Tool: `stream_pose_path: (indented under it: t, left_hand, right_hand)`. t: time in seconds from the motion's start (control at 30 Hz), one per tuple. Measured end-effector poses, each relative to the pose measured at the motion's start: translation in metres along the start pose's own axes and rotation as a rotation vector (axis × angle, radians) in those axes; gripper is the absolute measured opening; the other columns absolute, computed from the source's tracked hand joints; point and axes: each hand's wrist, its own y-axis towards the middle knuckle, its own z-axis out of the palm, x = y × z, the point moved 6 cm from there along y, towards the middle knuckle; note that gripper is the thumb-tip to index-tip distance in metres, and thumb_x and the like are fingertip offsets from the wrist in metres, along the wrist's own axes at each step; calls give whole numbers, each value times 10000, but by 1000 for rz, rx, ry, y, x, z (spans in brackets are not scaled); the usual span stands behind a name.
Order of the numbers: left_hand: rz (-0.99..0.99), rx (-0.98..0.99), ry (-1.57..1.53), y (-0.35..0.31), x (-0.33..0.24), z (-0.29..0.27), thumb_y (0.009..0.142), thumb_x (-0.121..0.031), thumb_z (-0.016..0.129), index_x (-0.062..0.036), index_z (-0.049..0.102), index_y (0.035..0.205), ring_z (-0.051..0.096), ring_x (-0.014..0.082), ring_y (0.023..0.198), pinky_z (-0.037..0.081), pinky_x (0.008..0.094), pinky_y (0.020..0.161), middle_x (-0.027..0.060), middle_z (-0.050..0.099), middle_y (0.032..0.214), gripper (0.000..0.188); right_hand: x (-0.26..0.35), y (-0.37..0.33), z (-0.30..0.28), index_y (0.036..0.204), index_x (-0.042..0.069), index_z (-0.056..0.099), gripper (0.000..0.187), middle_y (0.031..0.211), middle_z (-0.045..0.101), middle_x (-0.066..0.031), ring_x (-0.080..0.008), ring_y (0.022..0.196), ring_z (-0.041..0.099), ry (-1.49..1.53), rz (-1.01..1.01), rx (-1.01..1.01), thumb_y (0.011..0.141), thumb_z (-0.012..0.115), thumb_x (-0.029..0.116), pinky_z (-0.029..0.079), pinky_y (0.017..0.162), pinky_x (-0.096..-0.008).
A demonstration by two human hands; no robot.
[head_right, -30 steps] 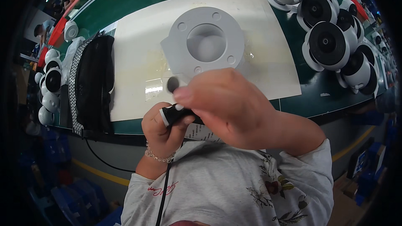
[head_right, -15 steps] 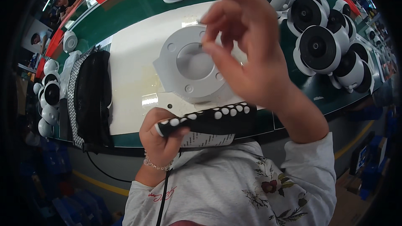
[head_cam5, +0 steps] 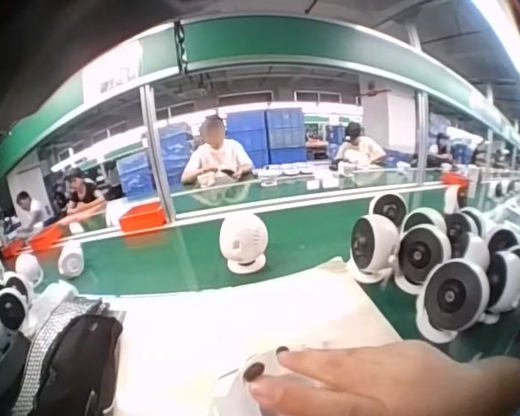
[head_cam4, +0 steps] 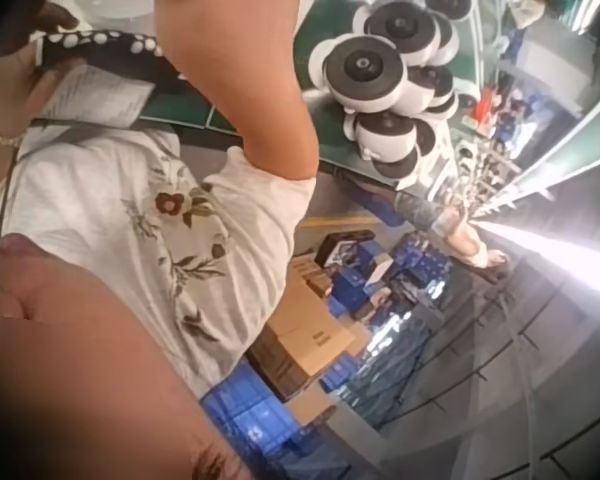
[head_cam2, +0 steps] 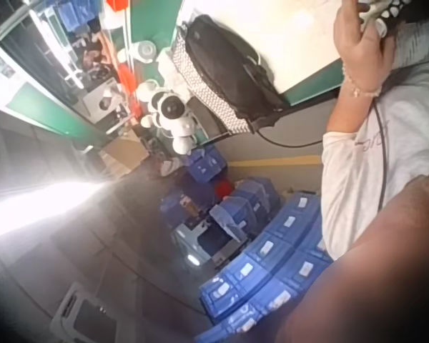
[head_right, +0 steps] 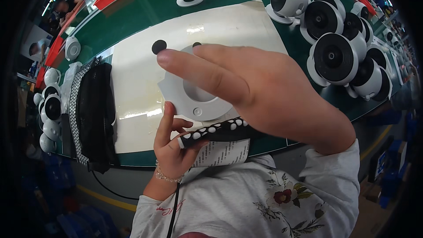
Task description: Manually assembling black plugs and components onto white dome camera housing bases on an assembly line conveyor.
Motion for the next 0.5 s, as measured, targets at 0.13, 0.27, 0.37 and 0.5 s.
stream_pose_path:
  t: [0.13, 0.27, 0.37, 0.5]
  left_hand:
    - [-6, 32, -15, -6, 5, 1, 607, -70, 760, -24, 639, 851, 583, 169, 741, 485, 243, 605, 255, 324, 1327, 276]
    - [-20, 58, -21, -4, 5, 3, 613, -64, 755, -15, 631, 832, 585, 174, 741, 491, 251, 612, 257, 322, 1327, 257]
    - [-11, 42, -26, -2, 4, 3, 584, -63, 755, 16, 585, 742, 585, 199, 707, 494, 269, 598, 264, 367, 1289, 245]
    - [-4, 8, -59, 0, 3, 3, 555, -58, 754, 44, 529, 651, 581, 221, 671, 498, 284, 586, 265, 411, 1254, 265]
  right_hand:
    - [2, 9, -5, 1209, 46, 377, 576, 1076, 557, -135, -251, 895, 586, -142, -72, -185, 693, 596, -84, 456, 769, -312]
    - [-22, 19, 13, 1185, 35, 385, 489, 982, 511, -85, -164, 890, 542, 288, 163, -170, 743, 574, -53, 425, 805, -286]
    - [-27, 22, 27, 1189, 23, 376, 432, 934, 514, -69, -141, 934, 513, 639, 325, -127, 789, 530, -25, 401, 833, -271]
    - [-27, 22, 31, 1207, 25, 367, 439, 876, 561, -56, -159, 994, 513, 666, 336, -119, 798, 524, -14, 381, 868, -296]
